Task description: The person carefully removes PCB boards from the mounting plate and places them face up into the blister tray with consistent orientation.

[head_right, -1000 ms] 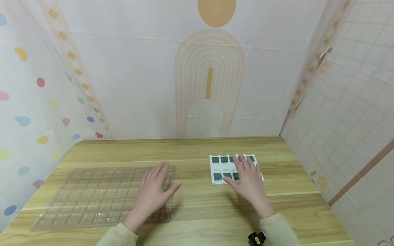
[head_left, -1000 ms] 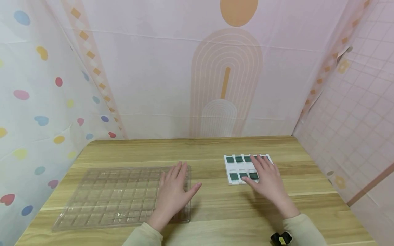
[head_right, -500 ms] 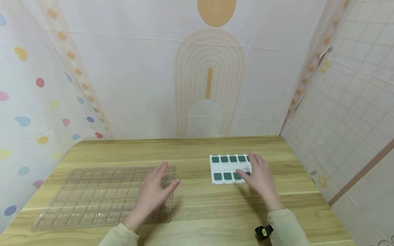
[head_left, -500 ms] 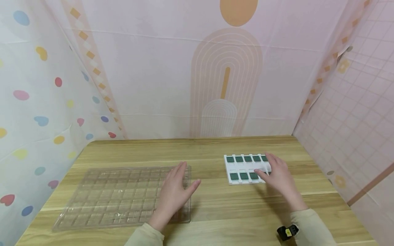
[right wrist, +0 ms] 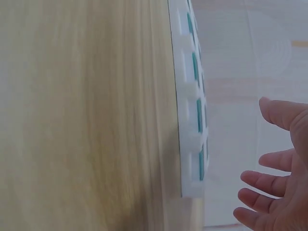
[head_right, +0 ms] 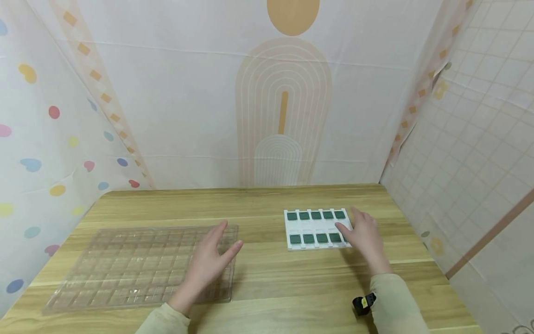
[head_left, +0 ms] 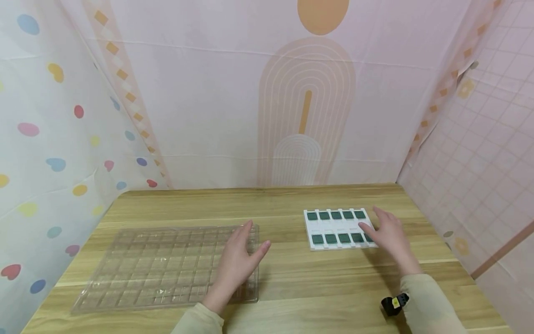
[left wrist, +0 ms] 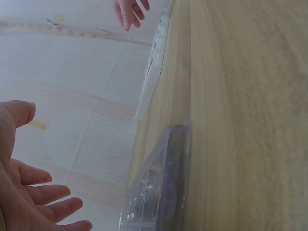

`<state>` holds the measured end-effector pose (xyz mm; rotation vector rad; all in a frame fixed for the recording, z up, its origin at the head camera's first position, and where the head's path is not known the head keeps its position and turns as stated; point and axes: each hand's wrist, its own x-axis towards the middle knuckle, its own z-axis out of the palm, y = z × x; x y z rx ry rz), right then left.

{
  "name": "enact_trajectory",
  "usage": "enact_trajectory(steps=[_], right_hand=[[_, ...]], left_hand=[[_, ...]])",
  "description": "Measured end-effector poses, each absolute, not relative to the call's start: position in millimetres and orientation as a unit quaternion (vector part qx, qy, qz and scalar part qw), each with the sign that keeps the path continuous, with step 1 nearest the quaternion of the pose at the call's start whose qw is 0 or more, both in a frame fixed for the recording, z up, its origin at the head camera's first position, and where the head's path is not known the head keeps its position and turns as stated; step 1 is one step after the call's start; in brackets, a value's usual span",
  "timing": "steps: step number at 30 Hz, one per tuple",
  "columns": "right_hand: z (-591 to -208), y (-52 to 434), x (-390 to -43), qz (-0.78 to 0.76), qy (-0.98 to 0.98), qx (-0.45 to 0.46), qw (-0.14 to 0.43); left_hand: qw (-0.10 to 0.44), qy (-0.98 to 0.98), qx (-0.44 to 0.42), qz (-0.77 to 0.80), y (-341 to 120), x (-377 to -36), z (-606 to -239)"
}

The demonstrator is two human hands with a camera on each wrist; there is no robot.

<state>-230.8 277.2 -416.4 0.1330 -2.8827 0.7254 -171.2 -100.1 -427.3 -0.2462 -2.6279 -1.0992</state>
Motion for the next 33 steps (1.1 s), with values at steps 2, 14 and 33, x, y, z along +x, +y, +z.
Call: enact_trajectory(steps=[2,14,33], right_hand=[[-417,281,-233,0.241,-0.967,0.041,0.077],[-426,297,-248,0.253,-0.967,0.019,0.029],[-426,303,-262,0.269,-0.963,-0.008,-0.015]], left_hand=[[0.14,-0.906,-0.086,-0.39,-100,-172,-429],[0.123,-0.885,-0.086,-0.44,-94,-174,-434],[0.044,-0.825,-0.064,-0.56,-59,-198,-434]])
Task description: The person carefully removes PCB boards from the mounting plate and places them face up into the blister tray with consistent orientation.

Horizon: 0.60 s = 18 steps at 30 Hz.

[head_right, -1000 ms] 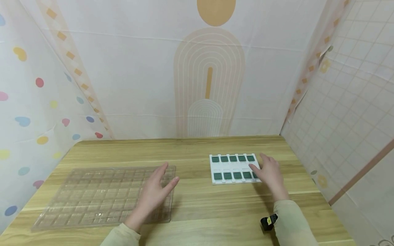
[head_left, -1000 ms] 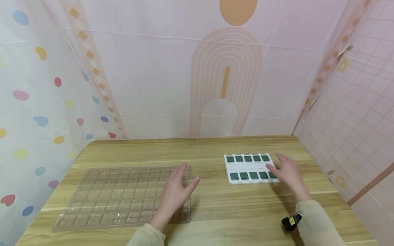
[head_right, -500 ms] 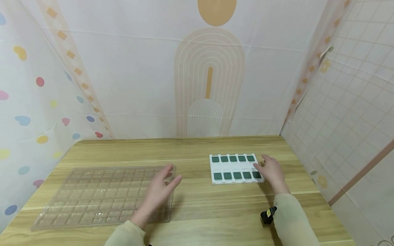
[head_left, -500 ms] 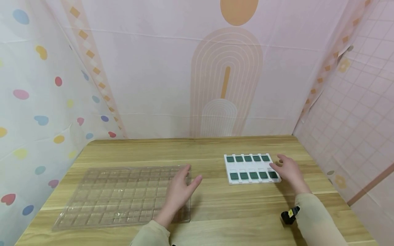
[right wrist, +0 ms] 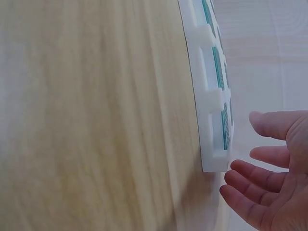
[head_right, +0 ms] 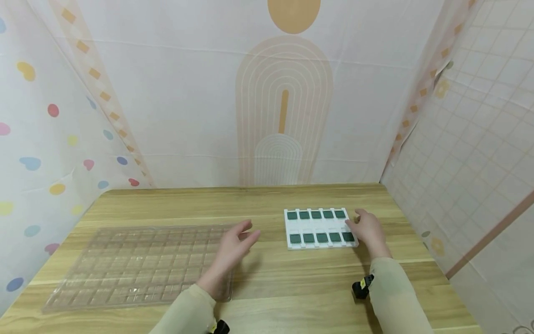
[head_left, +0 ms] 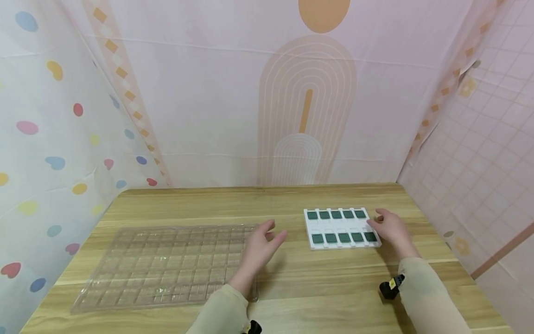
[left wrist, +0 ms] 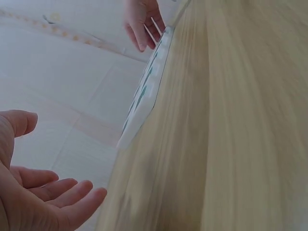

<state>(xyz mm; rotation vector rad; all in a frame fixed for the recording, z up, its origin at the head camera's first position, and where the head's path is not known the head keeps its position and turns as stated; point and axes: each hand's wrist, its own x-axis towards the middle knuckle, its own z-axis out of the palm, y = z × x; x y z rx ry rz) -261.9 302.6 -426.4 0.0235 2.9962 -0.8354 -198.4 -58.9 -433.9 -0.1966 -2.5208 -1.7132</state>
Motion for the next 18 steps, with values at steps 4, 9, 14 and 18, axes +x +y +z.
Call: enact_trajectory(steps=[4,9,14,18], right_hand=[[-424,302,-263,-0.267,0.963,0.01,0.019],[-422,302,-264,-0.271,0.962,0.01,0.016],[-419,302,-264,-0.278,0.96,0.018,0.017],[-418,302,-264,-0.281,0.959,0.023,0.022]], left_hand=[[0.029,-0.812,-0.063,-0.579,-50,-204,-433],[0.021,-0.81,-0.054,-0.583,-39,-211,-432],[0.012,-0.808,-0.041,-0.587,-31,-219,-430],[0.002,-0.809,-0.039,-0.586,-25,-226,-428]])
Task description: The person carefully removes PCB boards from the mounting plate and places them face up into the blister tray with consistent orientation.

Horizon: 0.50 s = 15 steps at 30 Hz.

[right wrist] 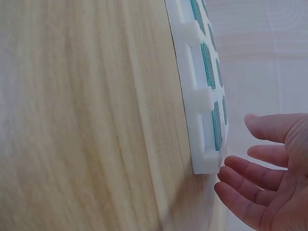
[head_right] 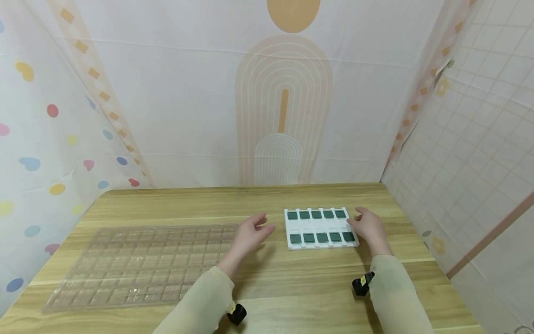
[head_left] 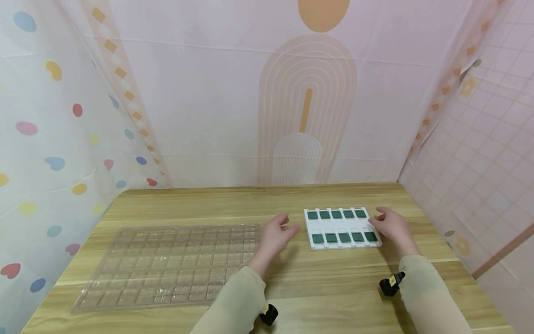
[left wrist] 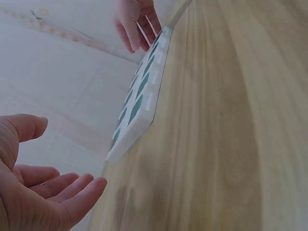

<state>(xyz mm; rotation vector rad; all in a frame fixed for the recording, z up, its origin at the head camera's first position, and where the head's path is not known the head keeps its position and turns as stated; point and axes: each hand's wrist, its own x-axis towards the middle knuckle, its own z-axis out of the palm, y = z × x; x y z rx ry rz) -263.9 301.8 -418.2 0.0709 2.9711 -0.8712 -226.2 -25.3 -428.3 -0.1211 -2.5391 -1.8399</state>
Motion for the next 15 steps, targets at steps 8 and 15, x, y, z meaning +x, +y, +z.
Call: enact_trajectory(steps=[8,15], right_hand=[[-417,301,-266,-0.284,0.958,0.03,0.032],[-414,300,-269,-0.275,0.96,0.031,0.04]], left_hand=[[-0.017,-0.817,-0.017,-0.577,-14,-241,-424],[-0.027,-0.818,-0.003,-0.575,-2,-252,-423]])
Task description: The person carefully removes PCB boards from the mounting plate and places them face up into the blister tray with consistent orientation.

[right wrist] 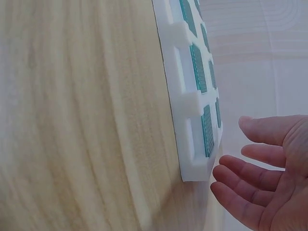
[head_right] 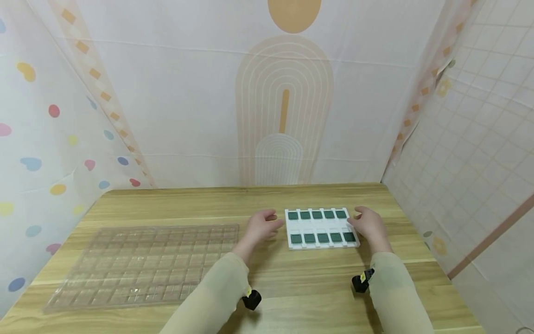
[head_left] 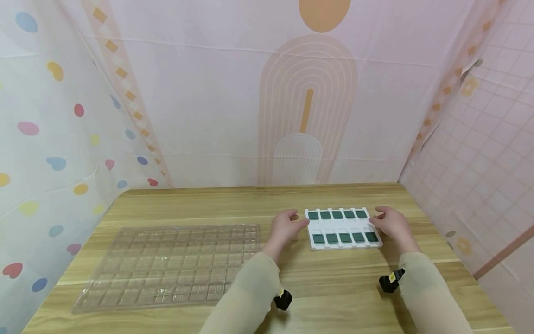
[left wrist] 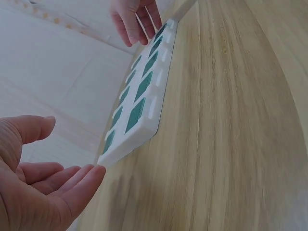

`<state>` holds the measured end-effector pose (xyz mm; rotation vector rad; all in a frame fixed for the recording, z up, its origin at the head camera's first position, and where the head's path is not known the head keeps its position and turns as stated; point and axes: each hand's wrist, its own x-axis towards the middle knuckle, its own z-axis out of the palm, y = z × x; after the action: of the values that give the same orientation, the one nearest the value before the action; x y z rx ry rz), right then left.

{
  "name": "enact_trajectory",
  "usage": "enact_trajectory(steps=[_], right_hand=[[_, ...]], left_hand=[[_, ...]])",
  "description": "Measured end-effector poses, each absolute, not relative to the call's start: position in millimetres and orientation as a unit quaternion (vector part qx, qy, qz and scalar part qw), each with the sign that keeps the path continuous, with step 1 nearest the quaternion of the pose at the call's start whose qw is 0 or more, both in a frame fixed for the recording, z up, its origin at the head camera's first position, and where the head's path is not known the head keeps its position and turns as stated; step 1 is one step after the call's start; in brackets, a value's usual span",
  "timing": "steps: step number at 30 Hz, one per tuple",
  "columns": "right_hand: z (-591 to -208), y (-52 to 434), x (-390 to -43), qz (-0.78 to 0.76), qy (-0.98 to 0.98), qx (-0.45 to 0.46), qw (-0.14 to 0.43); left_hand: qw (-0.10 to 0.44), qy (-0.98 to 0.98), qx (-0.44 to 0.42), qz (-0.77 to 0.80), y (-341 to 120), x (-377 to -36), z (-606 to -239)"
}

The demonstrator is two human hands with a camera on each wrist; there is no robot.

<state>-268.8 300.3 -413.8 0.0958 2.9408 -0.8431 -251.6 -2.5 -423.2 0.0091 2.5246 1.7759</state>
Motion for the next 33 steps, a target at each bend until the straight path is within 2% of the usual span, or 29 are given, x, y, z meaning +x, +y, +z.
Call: enact_trajectory(steps=[10,33], right_hand=[[-413,298,-270,-0.268,0.962,0.037,0.047],[-409,299,-277,-0.284,0.953,0.023,0.1]], left_hand=[[0.06,0.79,-0.062,0.607,13,-259,-422],[0.067,0.841,-0.086,0.53,20,-273,-421]])
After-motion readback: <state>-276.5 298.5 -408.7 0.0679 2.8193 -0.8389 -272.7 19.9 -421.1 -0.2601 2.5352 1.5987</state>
